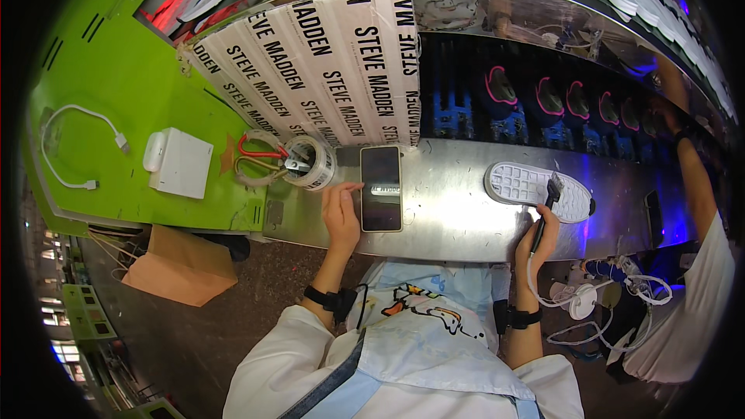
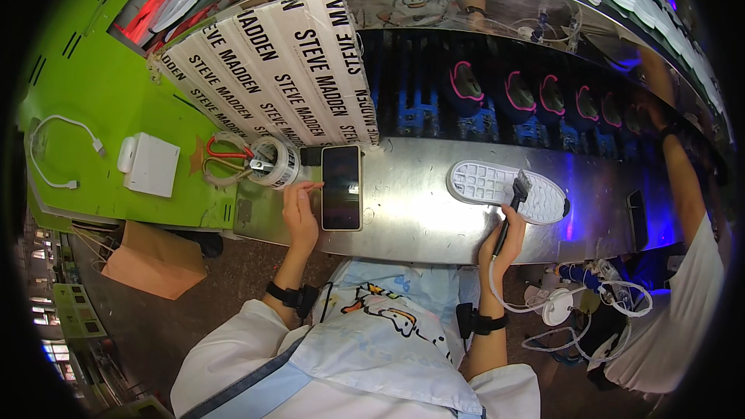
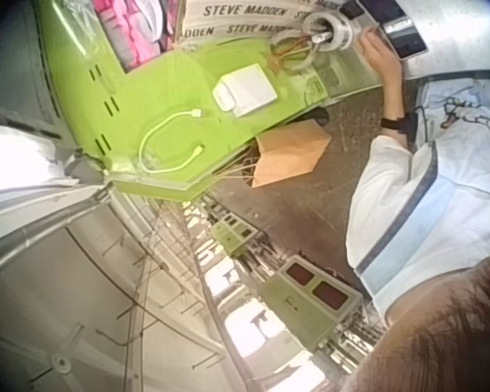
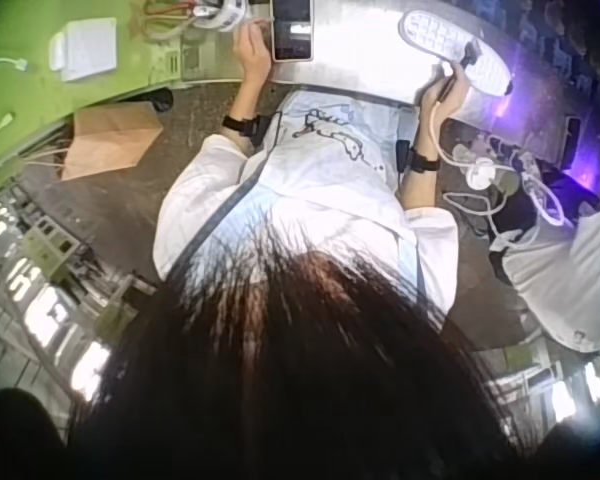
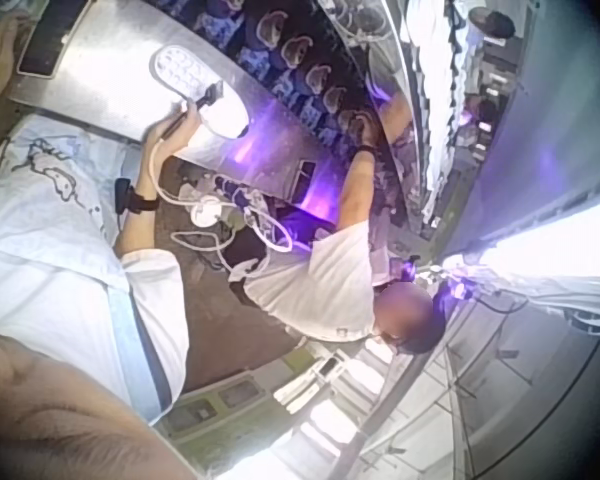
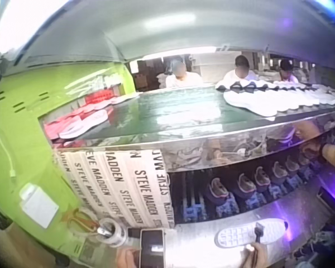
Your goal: Applying a liquid substance (adhesive) to shoe soles using a brush on an assembly line.
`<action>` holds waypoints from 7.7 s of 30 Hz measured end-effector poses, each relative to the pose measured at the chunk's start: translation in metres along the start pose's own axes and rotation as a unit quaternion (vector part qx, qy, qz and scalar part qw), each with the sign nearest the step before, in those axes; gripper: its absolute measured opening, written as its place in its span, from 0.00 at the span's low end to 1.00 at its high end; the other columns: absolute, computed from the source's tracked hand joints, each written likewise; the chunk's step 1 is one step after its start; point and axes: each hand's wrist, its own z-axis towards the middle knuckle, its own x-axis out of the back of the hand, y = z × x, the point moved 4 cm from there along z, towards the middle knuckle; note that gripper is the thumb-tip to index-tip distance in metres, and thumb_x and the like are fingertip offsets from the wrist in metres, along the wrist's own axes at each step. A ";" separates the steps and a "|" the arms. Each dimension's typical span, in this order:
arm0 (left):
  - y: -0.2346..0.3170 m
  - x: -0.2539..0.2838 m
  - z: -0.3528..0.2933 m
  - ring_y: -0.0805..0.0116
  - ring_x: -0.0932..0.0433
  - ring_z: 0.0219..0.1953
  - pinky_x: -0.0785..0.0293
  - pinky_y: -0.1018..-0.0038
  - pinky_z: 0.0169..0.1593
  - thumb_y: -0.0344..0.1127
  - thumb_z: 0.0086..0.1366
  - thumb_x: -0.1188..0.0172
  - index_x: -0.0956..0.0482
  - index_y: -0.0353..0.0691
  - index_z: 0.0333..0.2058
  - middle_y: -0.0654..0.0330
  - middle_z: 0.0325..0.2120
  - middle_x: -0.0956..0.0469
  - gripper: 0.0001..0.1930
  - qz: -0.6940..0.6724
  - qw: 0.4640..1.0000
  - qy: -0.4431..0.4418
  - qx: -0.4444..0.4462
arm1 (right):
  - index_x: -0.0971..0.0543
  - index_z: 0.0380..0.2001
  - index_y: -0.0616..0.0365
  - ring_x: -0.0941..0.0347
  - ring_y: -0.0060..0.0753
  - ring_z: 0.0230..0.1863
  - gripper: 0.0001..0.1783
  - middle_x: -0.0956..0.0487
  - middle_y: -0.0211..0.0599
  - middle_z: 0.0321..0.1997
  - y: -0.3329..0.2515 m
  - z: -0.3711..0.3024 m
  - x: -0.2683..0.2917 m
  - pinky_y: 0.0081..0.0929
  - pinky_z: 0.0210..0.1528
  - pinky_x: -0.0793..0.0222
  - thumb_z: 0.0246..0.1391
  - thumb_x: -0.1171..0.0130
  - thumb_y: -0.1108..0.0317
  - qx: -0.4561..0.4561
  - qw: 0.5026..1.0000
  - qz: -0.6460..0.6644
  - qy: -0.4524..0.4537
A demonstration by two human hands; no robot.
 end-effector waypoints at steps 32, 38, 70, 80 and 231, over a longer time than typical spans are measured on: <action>-0.001 -0.006 0.000 0.56 0.31 0.48 0.37 0.65 0.55 0.31 0.67 0.59 0.26 0.33 0.46 0.50 0.42 0.30 0.15 0.007 0.999 -0.036 -0.009 | 0.26 0.46 0.62 0.30 0.46 0.42 0.20 0.27 0.49 0.40 -0.003 0.000 0.004 0.33 0.48 0.35 0.49 0.52 0.85 -0.005 1.000 -0.020 0.000; 0.010 -0.007 0.003 0.59 0.33 0.45 0.38 0.66 0.53 0.33 0.68 0.58 0.24 0.35 0.45 0.52 0.41 0.28 0.15 0.031 0.996 -0.075 -0.035 | 0.26 0.47 0.63 0.30 0.45 0.43 0.19 0.27 0.48 0.41 0.000 -0.001 0.004 0.32 0.48 0.35 0.49 0.52 0.84 -0.031 0.999 -0.011 -0.009; 0.007 -0.003 -0.001 0.59 0.29 0.39 0.34 0.67 0.47 0.32 0.68 0.58 0.23 0.33 0.36 0.56 0.32 0.22 0.14 0.011 1.000 -0.004 -0.029 | 0.25 0.45 0.62 0.28 0.40 0.41 0.16 0.25 0.45 0.40 -0.006 0.000 0.005 0.30 0.46 0.34 0.51 0.49 0.81 -0.048 0.999 -0.004 -0.009; 0.026 -0.014 0.003 0.60 0.33 0.43 0.38 0.68 0.49 0.34 0.68 0.58 0.21 0.36 0.39 0.57 0.34 0.23 0.15 0.076 0.985 -0.130 -0.080 | 0.25 0.45 0.63 0.28 0.44 0.42 0.19 0.25 0.46 0.40 -0.008 0.000 0.007 0.32 0.48 0.34 0.47 0.51 0.84 -0.038 0.999 -0.012 -0.009; 0.009 -0.013 -0.004 0.60 0.34 0.43 0.40 0.65 0.52 0.33 0.67 0.55 0.22 0.36 0.43 0.56 0.38 0.24 0.14 0.030 0.996 -0.061 -0.066 | 0.26 0.46 0.64 0.28 0.47 0.43 0.19 0.25 0.49 0.41 -0.009 0.002 0.013 0.33 0.50 0.35 0.50 0.54 0.86 -0.015 1.000 -0.009 0.007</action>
